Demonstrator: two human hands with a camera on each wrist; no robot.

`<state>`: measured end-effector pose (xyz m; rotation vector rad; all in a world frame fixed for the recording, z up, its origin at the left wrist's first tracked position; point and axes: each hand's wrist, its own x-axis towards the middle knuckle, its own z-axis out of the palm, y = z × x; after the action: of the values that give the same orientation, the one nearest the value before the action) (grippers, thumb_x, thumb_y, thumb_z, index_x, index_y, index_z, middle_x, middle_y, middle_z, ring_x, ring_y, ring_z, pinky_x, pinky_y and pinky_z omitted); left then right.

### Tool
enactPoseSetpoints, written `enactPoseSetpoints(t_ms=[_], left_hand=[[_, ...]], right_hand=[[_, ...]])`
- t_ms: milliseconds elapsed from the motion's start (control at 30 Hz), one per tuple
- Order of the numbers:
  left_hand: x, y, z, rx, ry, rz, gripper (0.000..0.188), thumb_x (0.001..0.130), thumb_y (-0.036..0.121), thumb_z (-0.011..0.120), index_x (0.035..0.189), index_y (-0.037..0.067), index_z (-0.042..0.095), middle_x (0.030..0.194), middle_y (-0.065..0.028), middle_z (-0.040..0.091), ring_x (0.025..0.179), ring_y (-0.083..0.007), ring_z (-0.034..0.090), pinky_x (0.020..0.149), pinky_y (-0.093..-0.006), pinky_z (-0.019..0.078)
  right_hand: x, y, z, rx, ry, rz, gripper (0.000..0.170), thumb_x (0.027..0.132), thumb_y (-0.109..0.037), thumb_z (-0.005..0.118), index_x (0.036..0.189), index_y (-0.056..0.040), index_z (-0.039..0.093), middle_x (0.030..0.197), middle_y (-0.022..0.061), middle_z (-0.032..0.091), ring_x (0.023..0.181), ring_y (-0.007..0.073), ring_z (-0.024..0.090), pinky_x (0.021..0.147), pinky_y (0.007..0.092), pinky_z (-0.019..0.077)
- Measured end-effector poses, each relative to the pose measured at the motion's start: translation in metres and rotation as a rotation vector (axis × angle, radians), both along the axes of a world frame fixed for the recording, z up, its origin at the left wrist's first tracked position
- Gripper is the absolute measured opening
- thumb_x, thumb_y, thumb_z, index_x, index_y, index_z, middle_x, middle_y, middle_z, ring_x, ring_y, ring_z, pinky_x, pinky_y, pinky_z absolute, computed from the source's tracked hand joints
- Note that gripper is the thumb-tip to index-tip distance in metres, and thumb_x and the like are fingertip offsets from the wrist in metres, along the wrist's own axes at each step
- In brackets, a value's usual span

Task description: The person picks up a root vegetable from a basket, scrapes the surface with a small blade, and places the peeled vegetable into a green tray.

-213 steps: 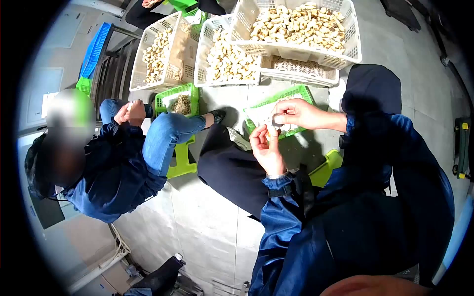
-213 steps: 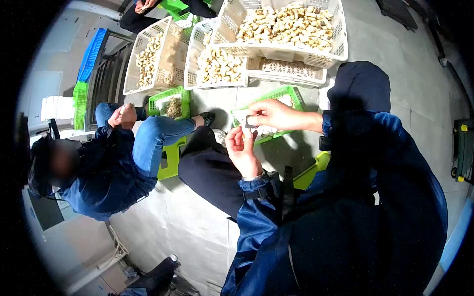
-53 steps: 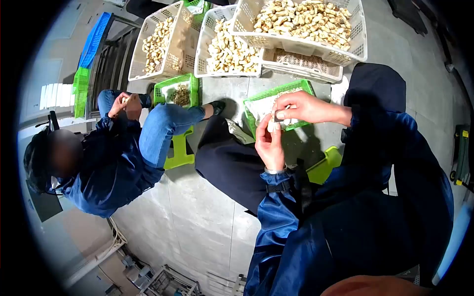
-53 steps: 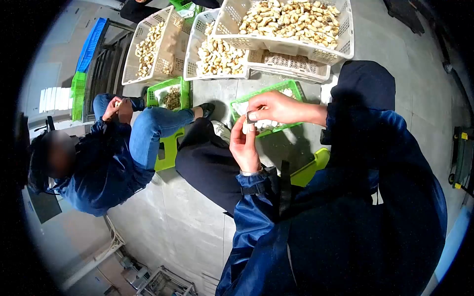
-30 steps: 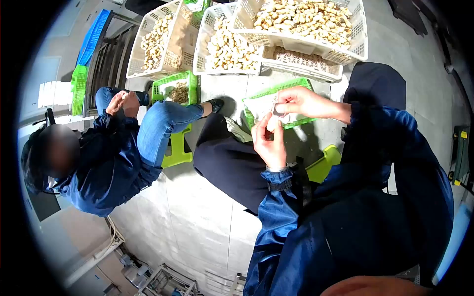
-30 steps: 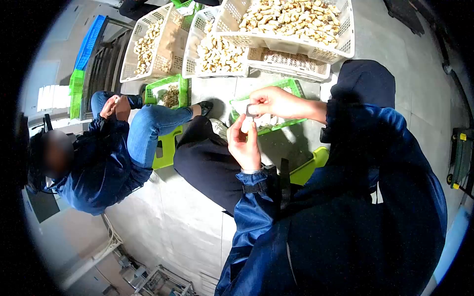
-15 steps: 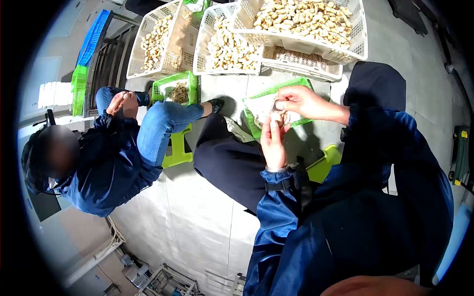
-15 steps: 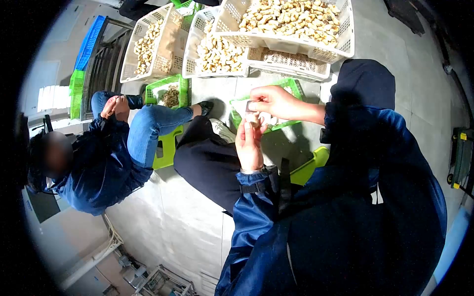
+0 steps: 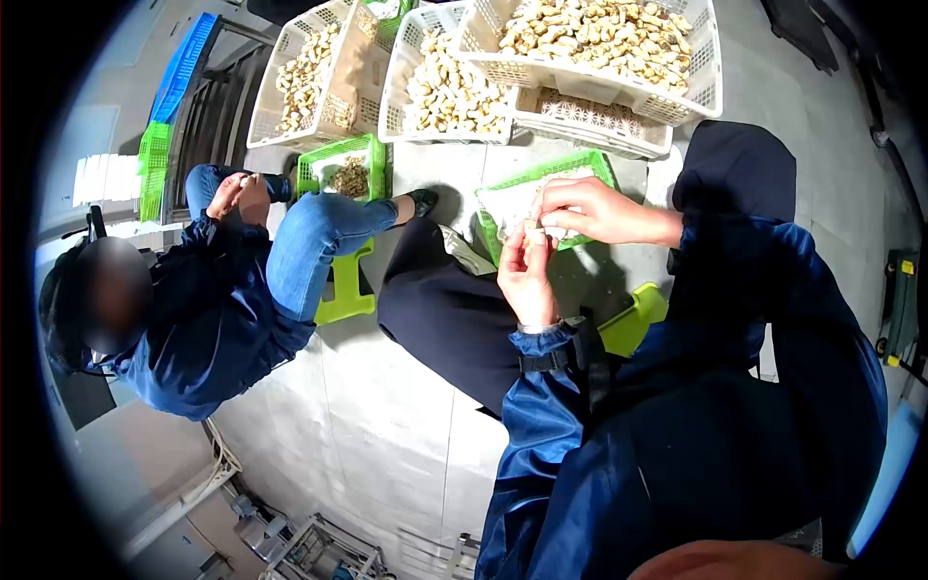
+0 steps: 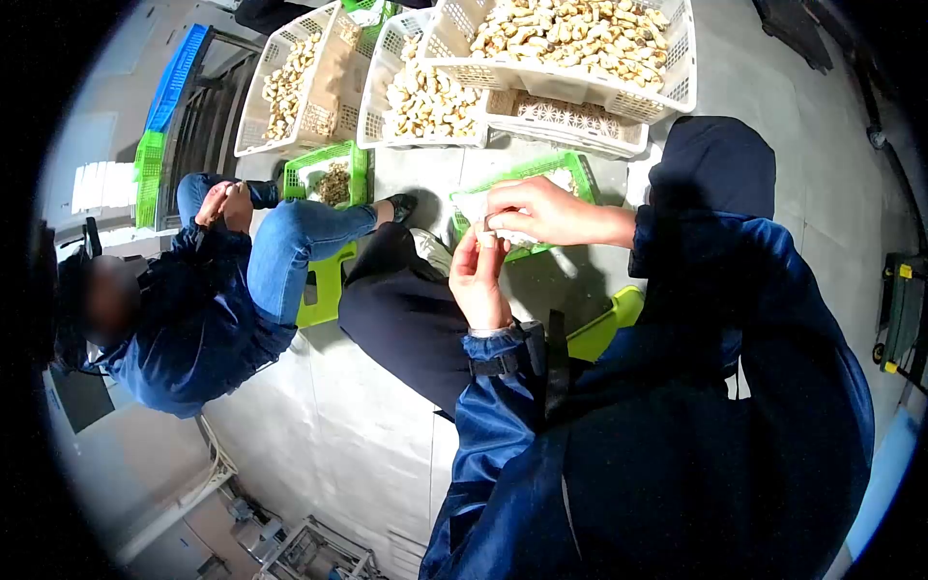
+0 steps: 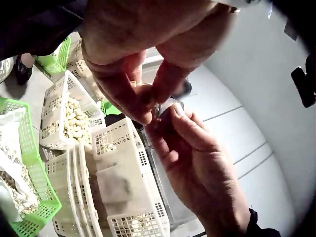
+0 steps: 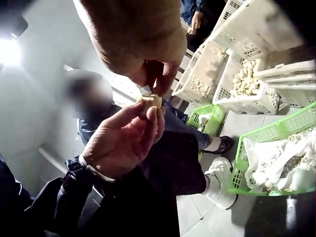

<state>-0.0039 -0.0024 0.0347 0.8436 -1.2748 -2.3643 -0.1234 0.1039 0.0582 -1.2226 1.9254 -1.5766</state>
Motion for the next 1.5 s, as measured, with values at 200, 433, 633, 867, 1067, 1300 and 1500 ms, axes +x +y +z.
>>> enactPoseSetpoints(t_ms=[200, 433, 633, 867, 1067, 1300, 1500], left_hand=[[0.002, -0.001, -0.003, -0.032, 0.007, -0.004, 0.031, 0.085, 0.006, 0.064, 0.114, -0.004, 0.056, 0.091, -0.0059, 0.061, 0.078, -0.0115, 0.059, 0.075, -0.0243, 0.0513], [0.004, -0.002, -0.008, -0.184, -0.039, -0.023, 0.037, 0.081, 0.0, 0.066, 0.117, -0.004, 0.055, 0.094, -0.0038, 0.06, 0.079, -0.0074, 0.056, 0.073, -0.0208, 0.047], [0.005, -0.003, -0.016, -0.386, -0.068, -0.005, 0.035, 0.078, -0.001, 0.068, 0.112, -0.002, 0.058, 0.098, -0.0046, 0.058, 0.083, -0.0096, 0.055, 0.074, -0.022, 0.048], [0.004, 0.001, -0.002, -0.537, -0.105, 0.014, 0.035, 0.076, -0.001, 0.07, 0.109, 0.001, 0.06, 0.101, -0.002, 0.049, 0.087, -0.0099, 0.05, 0.07, -0.0223, 0.0485], [0.002, 0.001, -0.01, -0.142, 0.026, -0.022, 0.032, 0.087, 0.004, 0.061, 0.117, -0.002, 0.053, 0.102, -0.0055, 0.06, 0.088, -0.012, 0.058, 0.078, -0.0245, 0.049], [0.002, 0.001, -0.003, 0.014, 0.068, -0.007, 0.035, 0.09, 0.009, 0.057, 0.123, -0.001, 0.05, 0.11, -0.0115, 0.06, 0.094, -0.0164, 0.06, 0.08, -0.0311, 0.0524], [0.003, -0.002, -0.007, -0.051, 0.017, -0.008, 0.035, 0.088, 0.003, 0.058, 0.122, -0.003, 0.05, 0.108, -0.011, 0.061, 0.092, -0.0149, 0.06, 0.08, -0.0287, 0.0517]], right_hand=[[0.0, 0.001, -0.001, 0.169, -0.173, -0.041, 0.015, 0.084, -0.014, 0.058, 0.087, 0.0008, 0.059, 0.079, 0.0122, 0.06, 0.07, 0.0225, 0.058, 0.063, 0.033, 0.0449], [-0.001, 0.001, -0.003, 0.149, -0.219, -0.058, 0.014, 0.086, -0.014, 0.057, 0.086, -0.0005, 0.058, 0.071, 0.0075, 0.058, 0.065, 0.0133, 0.053, 0.059, 0.03, 0.0422], [0.0, -0.003, -0.009, 0.077, -0.403, -0.048, 0.013, 0.085, -0.014, 0.058, 0.086, -0.0005, 0.058, 0.072, 0.0076, 0.058, 0.067, 0.0132, 0.054, 0.06, 0.0292, 0.0428], [0.005, -0.002, 0.003, 0.092, -0.259, -0.092, 0.014, 0.086, -0.014, 0.058, 0.085, -0.0005, 0.057, 0.071, 0.0064, 0.058, 0.067, 0.0114, 0.053, 0.06, 0.0283, 0.0423], [0.001, -0.003, -0.02, 0.013, -0.425, -0.083, 0.015, 0.088, -0.015, 0.056, 0.078, -0.0028, 0.054, 0.069, 0.0004, 0.057, 0.066, 0.0067, 0.049, 0.059, 0.0257, 0.0404], [-0.004, 0.0, -0.013, 0.01, -0.311, -0.037, 0.015, 0.087, -0.015, 0.058, 0.087, 0.0002, 0.058, 0.075, 0.0045, 0.06, 0.073, 0.0098, 0.053, 0.065, 0.0274, 0.0435], [-0.003, -0.001, -0.007, 0.01, -0.076, -0.023, 0.015, 0.086, -0.016, 0.06, 0.087, -0.0007, 0.06, 0.076, 0.007, 0.059, 0.075, 0.0115, 0.055, 0.066, 0.029, 0.0448]])
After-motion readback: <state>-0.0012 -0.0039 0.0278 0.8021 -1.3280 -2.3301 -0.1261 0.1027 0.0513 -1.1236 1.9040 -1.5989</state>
